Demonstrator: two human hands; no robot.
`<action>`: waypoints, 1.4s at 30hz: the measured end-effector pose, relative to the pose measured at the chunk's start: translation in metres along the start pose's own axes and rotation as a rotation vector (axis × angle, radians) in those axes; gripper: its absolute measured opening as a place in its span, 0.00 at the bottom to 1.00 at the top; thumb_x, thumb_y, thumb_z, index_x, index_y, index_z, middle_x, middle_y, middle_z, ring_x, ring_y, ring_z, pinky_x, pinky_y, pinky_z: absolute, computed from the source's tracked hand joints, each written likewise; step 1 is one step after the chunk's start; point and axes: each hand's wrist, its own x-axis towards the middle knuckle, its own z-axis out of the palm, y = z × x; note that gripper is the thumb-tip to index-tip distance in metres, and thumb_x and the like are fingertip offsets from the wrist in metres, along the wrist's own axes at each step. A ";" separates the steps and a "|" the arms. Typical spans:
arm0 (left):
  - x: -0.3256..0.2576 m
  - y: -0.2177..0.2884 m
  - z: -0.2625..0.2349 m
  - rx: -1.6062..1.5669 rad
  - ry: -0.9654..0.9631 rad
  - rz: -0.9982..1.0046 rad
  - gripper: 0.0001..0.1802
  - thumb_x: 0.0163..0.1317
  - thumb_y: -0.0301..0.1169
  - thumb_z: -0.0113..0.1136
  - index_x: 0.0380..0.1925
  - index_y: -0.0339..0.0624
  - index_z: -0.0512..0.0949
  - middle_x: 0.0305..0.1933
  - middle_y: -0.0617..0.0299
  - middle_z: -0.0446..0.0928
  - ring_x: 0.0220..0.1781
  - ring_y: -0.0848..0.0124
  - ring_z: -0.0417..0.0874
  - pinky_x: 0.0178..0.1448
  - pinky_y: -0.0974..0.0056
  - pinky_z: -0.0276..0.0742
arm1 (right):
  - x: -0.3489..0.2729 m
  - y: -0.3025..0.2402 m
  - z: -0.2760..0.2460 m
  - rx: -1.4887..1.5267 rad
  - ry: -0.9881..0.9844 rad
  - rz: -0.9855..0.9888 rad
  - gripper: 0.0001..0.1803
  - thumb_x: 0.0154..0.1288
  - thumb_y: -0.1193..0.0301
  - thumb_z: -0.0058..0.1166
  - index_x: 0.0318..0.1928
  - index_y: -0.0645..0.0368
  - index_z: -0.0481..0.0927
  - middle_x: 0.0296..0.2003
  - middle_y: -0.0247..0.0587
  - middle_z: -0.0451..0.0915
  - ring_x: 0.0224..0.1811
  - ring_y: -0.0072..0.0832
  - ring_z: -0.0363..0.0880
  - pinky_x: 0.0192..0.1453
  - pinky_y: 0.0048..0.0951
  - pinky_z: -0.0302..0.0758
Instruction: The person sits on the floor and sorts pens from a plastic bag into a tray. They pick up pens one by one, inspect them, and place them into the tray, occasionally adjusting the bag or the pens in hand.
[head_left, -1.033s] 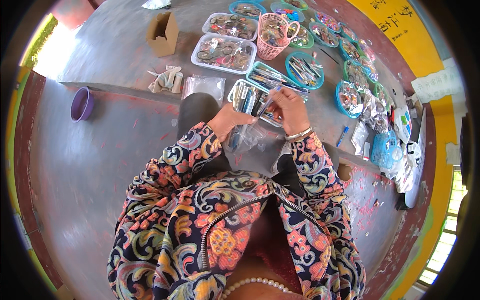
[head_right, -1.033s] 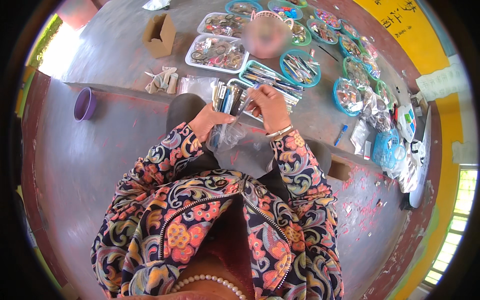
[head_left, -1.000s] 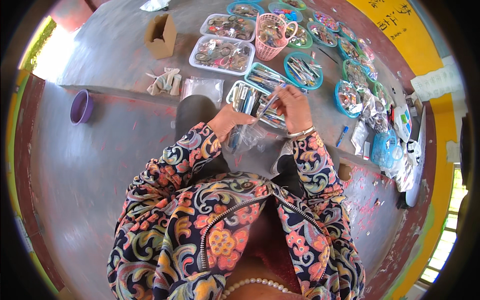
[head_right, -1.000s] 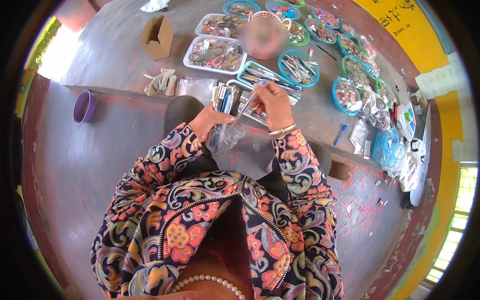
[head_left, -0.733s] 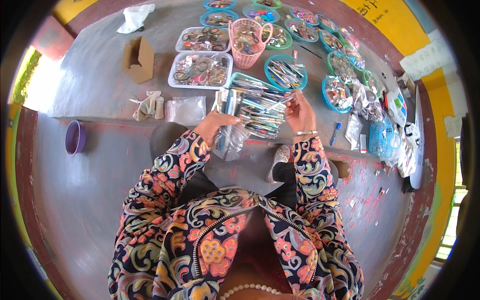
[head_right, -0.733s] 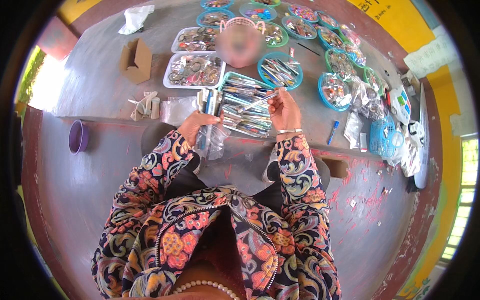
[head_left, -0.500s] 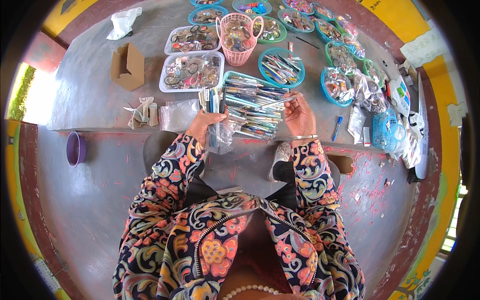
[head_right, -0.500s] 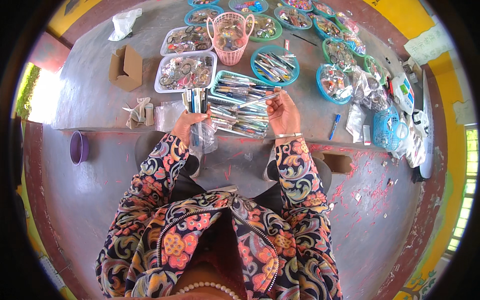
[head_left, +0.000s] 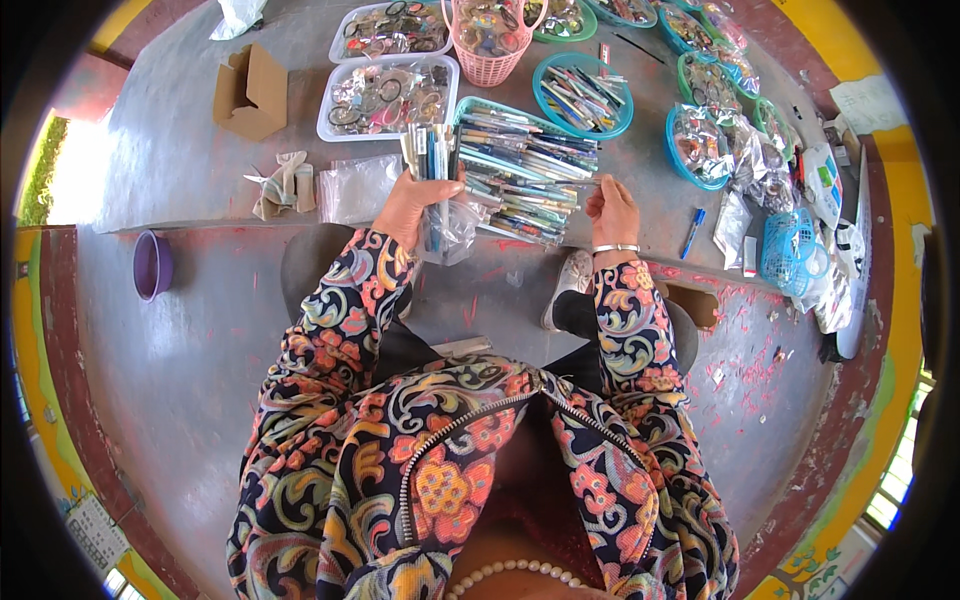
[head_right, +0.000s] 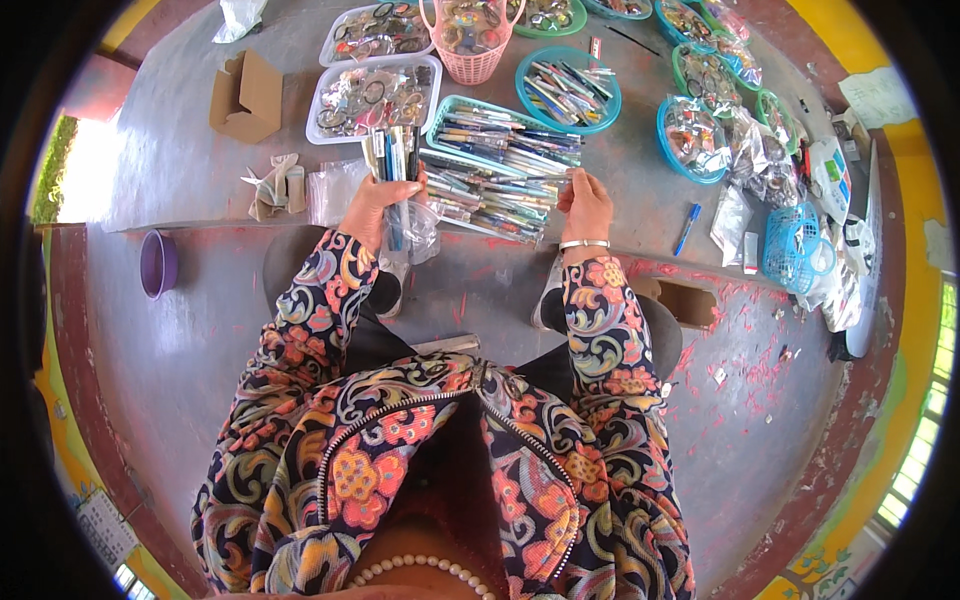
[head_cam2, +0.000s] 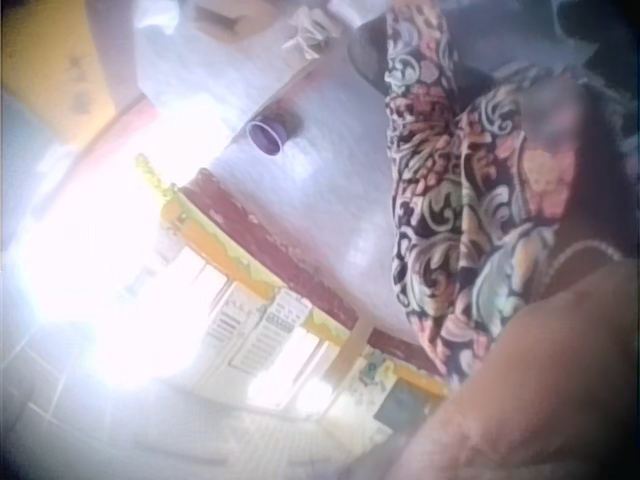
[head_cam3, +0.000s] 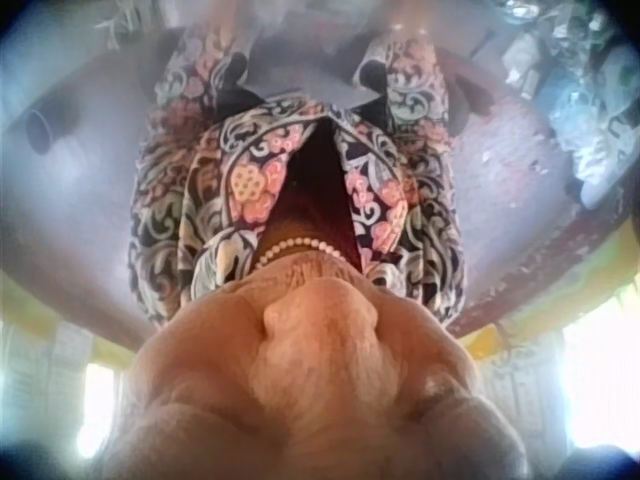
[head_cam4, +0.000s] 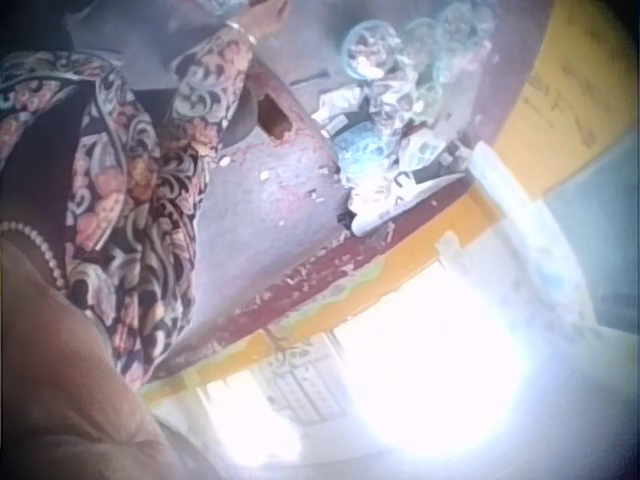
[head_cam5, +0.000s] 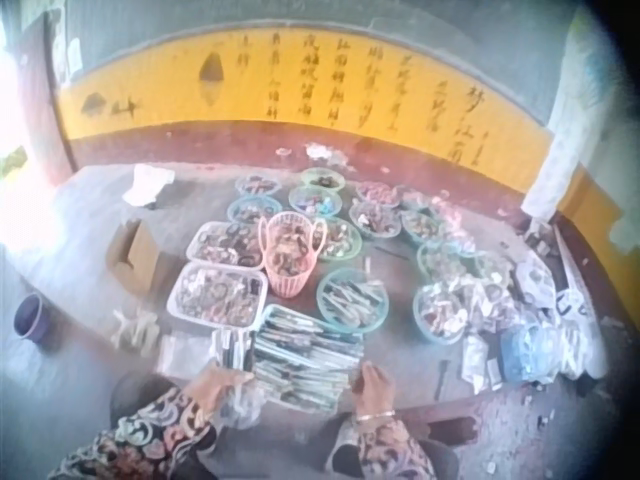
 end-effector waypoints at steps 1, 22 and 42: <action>0.000 0.001 0.002 -0.006 0.013 0.012 0.16 0.44 0.26 0.61 0.36 0.37 0.74 0.29 0.62 0.75 0.30 0.73 0.77 0.35 0.69 0.74 | 0.002 0.003 0.001 -0.068 0.011 0.014 0.09 0.61 0.68 0.50 0.34 0.62 0.77 0.23 0.36 0.76 0.23 0.24 0.77 0.25 0.22 0.73; -0.015 0.014 -0.003 -0.073 -0.129 -0.055 0.21 0.43 0.25 0.62 0.40 0.36 0.72 0.32 0.58 0.77 0.32 0.71 0.78 0.38 0.69 0.76 | 0.026 0.057 -0.006 -0.641 0.112 0.065 0.09 0.54 0.70 0.49 0.28 0.61 0.81 0.15 0.34 0.72 0.13 0.21 0.70 0.16 0.20 0.69; -0.005 -0.007 0.003 0.097 -0.212 -0.072 0.17 0.45 0.20 0.59 0.39 0.38 0.74 0.35 0.62 0.76 0.34 0.74 0.78 0.40 0.69 0.73 | -0.092 -0.013 0.117 -0.523 -0.532 -0.036 0.11 0.55 0.68 0.57 0.32 0.64 0.77 0.22 0.33 0.77 0.20 0.18 0.74 0.18 0.18 0.65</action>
